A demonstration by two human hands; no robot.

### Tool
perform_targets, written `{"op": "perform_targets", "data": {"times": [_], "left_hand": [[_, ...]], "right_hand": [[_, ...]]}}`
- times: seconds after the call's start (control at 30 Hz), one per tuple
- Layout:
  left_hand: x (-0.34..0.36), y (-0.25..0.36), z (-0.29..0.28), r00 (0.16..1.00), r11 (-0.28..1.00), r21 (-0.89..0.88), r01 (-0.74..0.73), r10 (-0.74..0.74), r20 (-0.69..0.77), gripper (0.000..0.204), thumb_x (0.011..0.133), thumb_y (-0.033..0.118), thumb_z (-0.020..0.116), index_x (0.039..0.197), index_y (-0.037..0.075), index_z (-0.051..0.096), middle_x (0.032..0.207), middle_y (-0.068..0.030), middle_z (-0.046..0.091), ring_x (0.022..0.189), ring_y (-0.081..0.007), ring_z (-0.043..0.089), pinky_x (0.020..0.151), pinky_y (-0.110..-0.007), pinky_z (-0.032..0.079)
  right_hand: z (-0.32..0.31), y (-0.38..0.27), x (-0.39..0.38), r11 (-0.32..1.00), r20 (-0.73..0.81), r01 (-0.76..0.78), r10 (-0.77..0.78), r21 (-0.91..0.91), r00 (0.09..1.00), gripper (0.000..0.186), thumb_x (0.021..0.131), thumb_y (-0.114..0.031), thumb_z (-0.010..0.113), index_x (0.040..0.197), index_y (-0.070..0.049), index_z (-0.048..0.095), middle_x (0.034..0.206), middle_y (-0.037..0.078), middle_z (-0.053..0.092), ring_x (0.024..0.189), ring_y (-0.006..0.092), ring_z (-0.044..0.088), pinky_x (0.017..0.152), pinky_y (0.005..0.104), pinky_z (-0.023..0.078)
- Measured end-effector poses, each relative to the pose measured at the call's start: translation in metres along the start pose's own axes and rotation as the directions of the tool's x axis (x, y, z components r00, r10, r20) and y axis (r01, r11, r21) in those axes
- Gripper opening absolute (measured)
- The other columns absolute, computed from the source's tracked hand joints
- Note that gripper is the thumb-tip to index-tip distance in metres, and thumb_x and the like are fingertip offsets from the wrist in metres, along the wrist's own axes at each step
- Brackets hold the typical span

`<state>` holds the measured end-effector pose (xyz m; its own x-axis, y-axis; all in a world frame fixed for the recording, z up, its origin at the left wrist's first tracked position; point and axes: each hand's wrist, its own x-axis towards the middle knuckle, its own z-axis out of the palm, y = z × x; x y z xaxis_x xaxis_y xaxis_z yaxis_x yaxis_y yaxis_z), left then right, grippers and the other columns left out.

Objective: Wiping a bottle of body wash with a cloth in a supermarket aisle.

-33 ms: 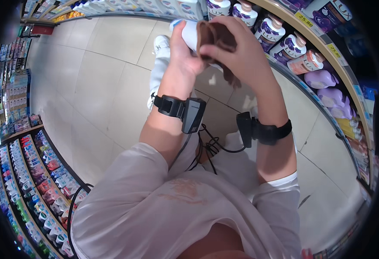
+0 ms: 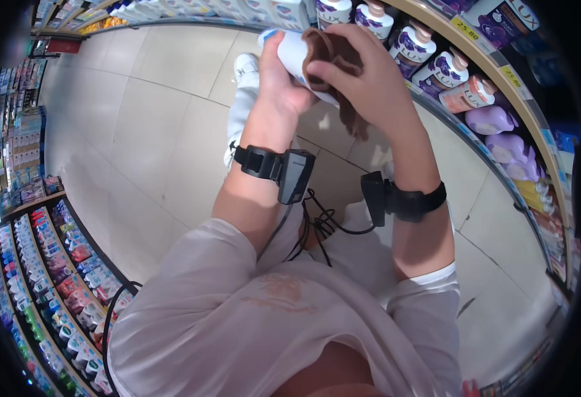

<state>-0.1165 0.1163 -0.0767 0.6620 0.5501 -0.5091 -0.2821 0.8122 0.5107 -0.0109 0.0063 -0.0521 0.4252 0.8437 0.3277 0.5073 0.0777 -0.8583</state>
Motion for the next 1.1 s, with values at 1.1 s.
{"op": "perform_targets", "data": {"times": [1.1], "left_hand": [[0.006, 0.006, 0.0, 0.989, 0.988, -0.096, -0.125, 0.131, 0.062, 0.066, 0.099, 0.053, 0.024, 0.138, 0.006, 0.048, 0.135, -0.0167, 0.054, 0.124, -0.0346, 0.053, 0.106, -0.05, 0.042]], "right_hand": [[0.024, 0.011, -0.001, 0.961, -0.27, -0.178, 0.232, 0.21, 0.934, 0.055, 0.082, -0.047, 0.074, 0.106, 0.002, 0.065, 0.093, 0.015, 0.069, 0.08, 0.0217, 0.065, 0.076, 0.0293, 0.049]]}}
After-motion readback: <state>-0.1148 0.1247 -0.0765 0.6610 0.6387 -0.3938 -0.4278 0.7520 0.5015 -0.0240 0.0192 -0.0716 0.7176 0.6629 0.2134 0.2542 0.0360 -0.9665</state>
